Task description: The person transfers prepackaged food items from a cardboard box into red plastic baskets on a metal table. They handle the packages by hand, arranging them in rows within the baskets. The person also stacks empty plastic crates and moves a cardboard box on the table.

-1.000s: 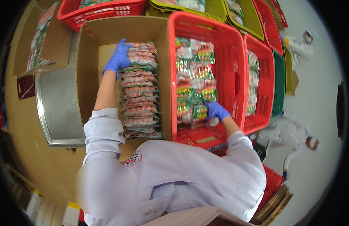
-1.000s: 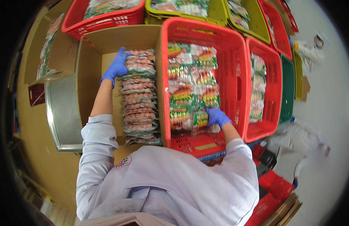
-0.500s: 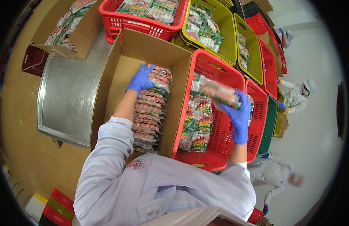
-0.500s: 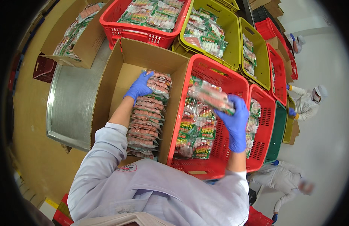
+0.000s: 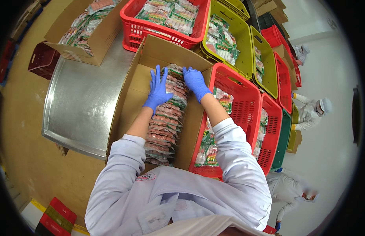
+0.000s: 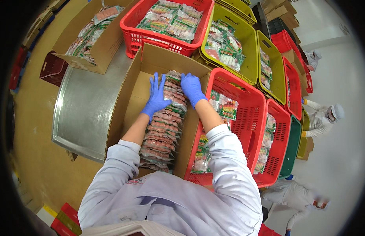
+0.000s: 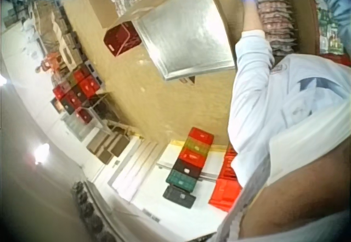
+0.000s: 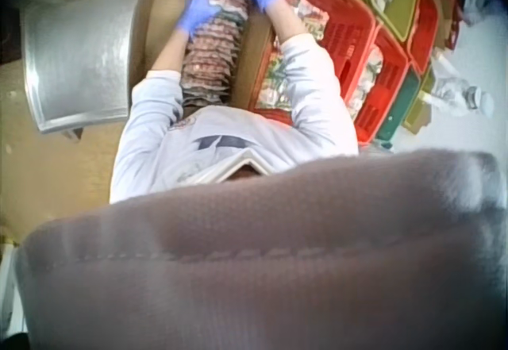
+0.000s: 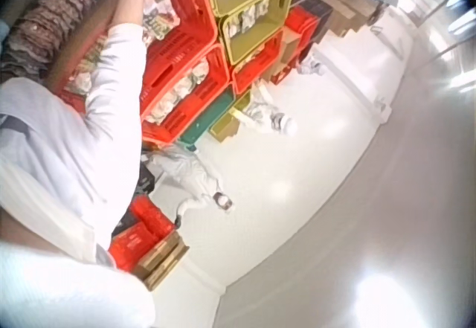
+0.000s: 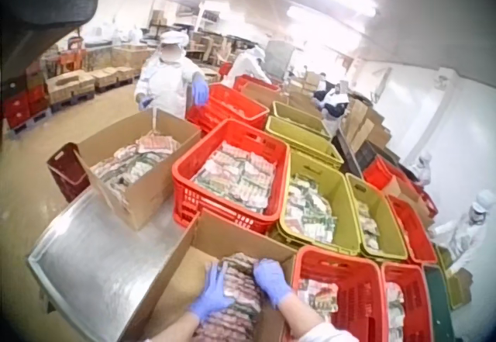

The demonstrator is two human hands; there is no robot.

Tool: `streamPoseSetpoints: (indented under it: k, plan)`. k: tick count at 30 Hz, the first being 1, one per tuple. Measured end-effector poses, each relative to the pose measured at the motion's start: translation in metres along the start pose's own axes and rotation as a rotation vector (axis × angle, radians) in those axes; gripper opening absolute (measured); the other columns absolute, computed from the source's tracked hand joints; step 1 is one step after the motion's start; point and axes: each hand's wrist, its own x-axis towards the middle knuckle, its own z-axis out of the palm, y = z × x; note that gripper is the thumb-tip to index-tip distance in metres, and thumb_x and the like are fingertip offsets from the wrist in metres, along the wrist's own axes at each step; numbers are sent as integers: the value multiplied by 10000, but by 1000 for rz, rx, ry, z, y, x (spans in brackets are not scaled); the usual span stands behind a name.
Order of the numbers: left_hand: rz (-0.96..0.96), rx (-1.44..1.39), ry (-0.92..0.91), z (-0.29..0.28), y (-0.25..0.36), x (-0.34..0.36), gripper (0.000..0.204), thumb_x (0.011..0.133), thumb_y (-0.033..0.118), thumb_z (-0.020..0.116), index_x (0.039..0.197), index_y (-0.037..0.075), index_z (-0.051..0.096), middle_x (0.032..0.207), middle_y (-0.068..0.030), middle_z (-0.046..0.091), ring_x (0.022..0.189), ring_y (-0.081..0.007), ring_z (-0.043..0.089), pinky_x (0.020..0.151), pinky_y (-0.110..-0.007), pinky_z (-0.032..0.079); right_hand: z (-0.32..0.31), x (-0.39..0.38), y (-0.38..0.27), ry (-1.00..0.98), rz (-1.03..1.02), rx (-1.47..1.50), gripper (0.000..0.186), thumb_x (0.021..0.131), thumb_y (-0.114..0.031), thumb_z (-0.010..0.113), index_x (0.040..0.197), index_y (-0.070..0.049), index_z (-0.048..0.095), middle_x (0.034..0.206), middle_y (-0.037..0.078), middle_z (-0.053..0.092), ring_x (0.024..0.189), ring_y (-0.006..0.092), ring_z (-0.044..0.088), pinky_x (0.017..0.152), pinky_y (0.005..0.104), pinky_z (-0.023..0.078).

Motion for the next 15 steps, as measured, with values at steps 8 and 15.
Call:
streamPoseSetpoints:
  k: [8,15]
  plan:
    - [101,245,-86,42,-5,41,679,820,304,511,1369,69,187,1425,-123,161,1325,-284,105,1046,-495,97,29,0,-7,-538,-21,197,572,838,-124,377,1340,48,162,1408,238,82,1299,373,137,1065,356,179]
    - [13,383,-259,45,2,58,627,809,276,515,1339,54,264,1393,-149,238,1310,-310,144,1047,-492,93,104,20,-13,-545,62,248,558,850,-192,354,1343,13,191,1411,203,79,1306,322,132,1064,348,168]
